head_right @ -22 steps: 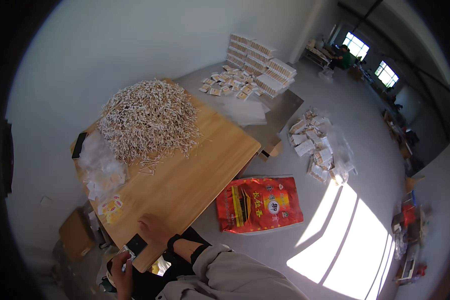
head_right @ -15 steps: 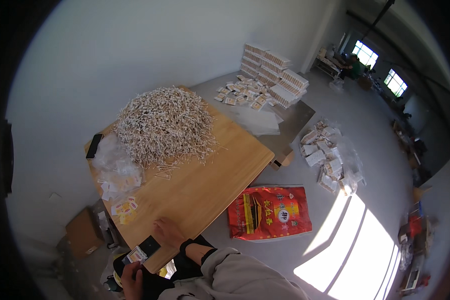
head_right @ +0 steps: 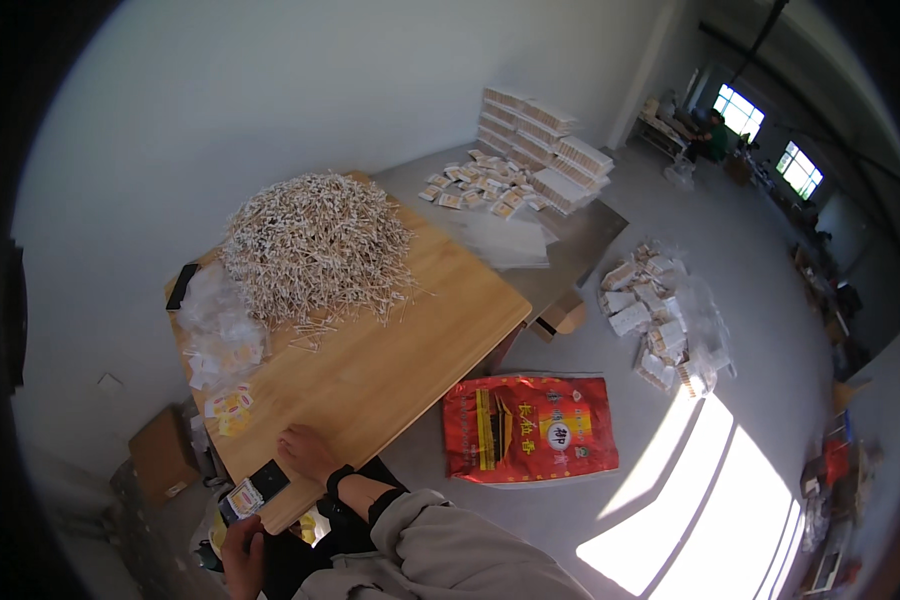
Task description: The person sits at a wooden table and packs cotton swabs into small plastic bags. They open a bag, align a bundle of swabs on the table, insert them into the bag, and seal it. The process is repeated multiple times with a large pile of loose swabs and stacks of empty bags visible on the table.
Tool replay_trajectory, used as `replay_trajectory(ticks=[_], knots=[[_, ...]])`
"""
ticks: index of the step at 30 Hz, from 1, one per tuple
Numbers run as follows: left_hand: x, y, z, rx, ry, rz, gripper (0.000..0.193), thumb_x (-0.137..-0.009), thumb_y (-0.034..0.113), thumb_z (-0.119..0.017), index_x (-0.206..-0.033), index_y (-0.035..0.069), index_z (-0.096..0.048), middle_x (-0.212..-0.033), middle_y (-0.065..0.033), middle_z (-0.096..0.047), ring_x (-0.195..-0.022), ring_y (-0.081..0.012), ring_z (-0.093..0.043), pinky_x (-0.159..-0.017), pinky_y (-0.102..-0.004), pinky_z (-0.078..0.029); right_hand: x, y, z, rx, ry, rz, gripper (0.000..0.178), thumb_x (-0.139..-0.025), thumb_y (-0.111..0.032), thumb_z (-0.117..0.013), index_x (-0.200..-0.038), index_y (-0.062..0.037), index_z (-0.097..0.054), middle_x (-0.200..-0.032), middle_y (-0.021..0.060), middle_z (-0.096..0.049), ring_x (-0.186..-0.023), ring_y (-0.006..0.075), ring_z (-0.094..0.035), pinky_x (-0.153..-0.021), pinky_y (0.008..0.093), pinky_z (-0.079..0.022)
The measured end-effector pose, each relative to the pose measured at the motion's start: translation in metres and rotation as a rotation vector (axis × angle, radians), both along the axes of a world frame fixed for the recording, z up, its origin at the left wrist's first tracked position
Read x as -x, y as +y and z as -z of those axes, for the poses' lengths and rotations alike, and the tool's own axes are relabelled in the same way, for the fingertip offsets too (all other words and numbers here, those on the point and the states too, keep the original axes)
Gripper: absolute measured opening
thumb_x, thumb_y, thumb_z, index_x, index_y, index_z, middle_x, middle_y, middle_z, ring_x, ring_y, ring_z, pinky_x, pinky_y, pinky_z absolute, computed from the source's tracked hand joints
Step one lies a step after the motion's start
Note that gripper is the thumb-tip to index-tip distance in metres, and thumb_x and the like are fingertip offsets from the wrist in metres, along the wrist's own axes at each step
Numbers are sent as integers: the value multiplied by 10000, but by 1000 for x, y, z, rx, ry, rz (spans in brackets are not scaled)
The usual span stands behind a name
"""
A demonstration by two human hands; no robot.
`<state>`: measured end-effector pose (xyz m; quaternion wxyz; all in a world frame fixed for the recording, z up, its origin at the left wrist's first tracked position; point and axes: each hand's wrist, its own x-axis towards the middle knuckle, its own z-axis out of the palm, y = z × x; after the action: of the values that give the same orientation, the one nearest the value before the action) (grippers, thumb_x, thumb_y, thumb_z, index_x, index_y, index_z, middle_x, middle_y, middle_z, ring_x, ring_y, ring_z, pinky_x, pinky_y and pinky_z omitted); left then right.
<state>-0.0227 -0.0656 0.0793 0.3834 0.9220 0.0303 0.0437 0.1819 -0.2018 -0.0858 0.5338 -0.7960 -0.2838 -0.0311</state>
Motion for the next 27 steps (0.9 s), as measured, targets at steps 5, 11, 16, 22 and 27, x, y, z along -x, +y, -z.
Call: replay_trajectory(ticks=[5, 11, 16, 22, 27], knots=[[-16, -11, -9, -26, -7, 85, 282, -954, 91, -605, -1229, 31, -619, -1158, -179, -646, -1055, -314, -628, -890, -362, -498, -3, 2, 4, -92, -18, 21, 128, -886, -138, -539, -876, -25, -598, -825, 168, -570, -842, 365, -566, -761, 444, -460], [-46, -27, 9, 135, 70, 102, 278, -895, 5, -573, -1169, -28, -596, -1038, -133, -648, -1000, -213, -653, -869, -321, -498, -7, -3, 20, -88, 47, -6, 139, -899, -130, -552, -948, -17, -616, -886, 161, -596, -901, 353, -591, -804, 427, -477], [-63, -20, 49, 449, 167, 19, 280, -926, 42, -572, -1196, -30, -579, -1148, -151, -634, -1070, -244, -635, -936, -344, -479, -13, 4, 19, -66, 111, 145, 359, -857, -164, -631, -1169, -10, -545, -1053, 183, -555, -984, 328, -576, -822, 418, -480], [-86, -37, 87, 524, 257, -7, 236, -942, 141, -625, -1132, 1, -630, -1014, -123, -663, -977, -209, -667, -861, -302, -509, -82, -54, 38, 211, 115, 346, 649, -801, -149, -701, -1349, 12, -392, -1203, 243, -445, -872, 337, -598, -761, 382, -533], [-86, -41, 95, 369, 348, 97, 248, -926, 105, -613, -1154, 9, -618, -1014, -140, -634, -953, -276, -645, -821, -333, -504, -122, -56, 11, 157, 260, 344, 618, -792, -128, -713, -1339, 2, -456, -1187, 227, -448, -947, 297, -572, -815, 383, -505]])
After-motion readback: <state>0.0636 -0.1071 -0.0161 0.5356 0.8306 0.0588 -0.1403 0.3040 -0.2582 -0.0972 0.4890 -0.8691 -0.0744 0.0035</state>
